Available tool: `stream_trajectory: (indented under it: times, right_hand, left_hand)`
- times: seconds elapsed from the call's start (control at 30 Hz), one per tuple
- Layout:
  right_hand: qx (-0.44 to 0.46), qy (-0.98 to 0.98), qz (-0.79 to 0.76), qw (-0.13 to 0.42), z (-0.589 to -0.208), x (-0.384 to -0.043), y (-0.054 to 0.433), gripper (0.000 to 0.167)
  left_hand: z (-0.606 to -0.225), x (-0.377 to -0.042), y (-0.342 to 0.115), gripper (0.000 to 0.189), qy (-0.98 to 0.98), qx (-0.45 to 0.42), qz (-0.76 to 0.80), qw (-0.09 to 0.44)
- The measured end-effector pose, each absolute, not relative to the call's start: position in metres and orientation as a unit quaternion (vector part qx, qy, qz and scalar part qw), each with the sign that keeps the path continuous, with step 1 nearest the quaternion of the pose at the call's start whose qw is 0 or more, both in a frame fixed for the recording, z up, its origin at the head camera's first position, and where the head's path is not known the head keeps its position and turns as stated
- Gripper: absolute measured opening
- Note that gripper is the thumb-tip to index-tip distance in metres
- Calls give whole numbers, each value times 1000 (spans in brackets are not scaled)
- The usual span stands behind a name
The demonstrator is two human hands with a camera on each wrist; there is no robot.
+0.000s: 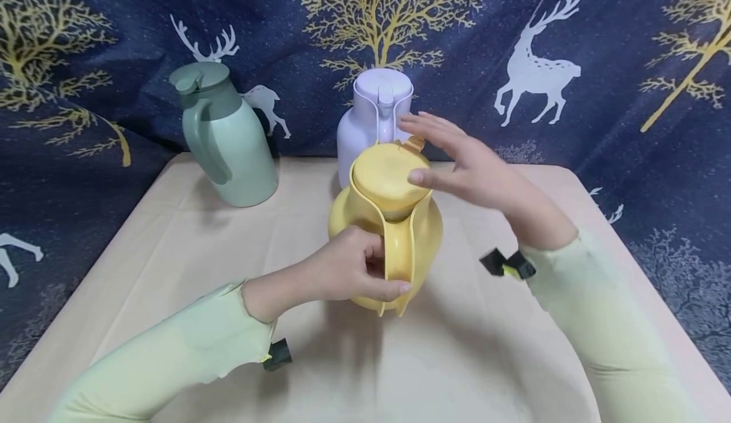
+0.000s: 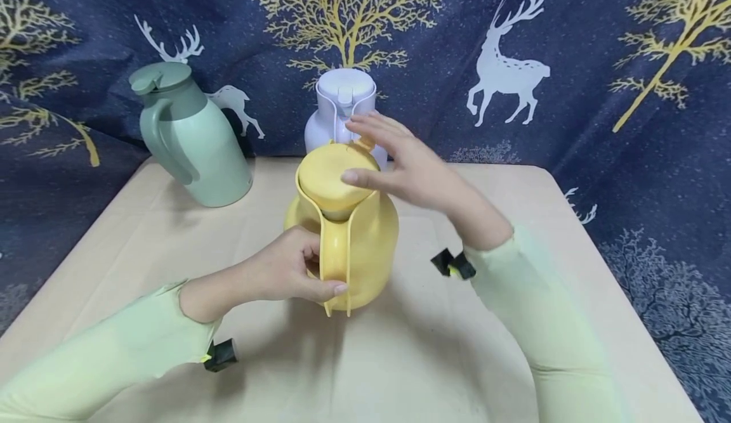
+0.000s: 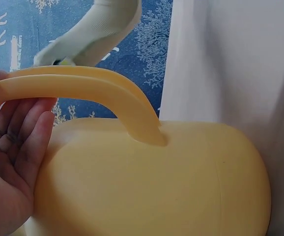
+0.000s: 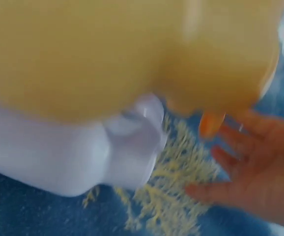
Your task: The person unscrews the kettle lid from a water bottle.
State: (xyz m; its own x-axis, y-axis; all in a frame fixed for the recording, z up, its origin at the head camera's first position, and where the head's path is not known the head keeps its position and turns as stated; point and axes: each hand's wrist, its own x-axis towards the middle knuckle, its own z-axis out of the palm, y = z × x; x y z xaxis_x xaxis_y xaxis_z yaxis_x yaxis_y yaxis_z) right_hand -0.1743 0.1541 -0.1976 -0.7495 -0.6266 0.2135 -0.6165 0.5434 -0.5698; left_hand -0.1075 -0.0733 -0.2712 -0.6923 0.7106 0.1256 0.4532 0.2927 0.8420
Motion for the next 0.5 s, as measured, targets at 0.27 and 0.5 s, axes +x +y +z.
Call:
stream_trajectory:
  times: [0.27, 0.5]
  right_hand:
    - [-294, 894, -326, -89, -214, -145, 141, 70]
    - [-367, 869, -330, -33, -214, -167, 152, 68]
  left_hand:
    - [-268, -109, -70, 17, 797, 366, 457, 148]
    - [-271, -109, -71, 17, 794, 367, 462, 146]
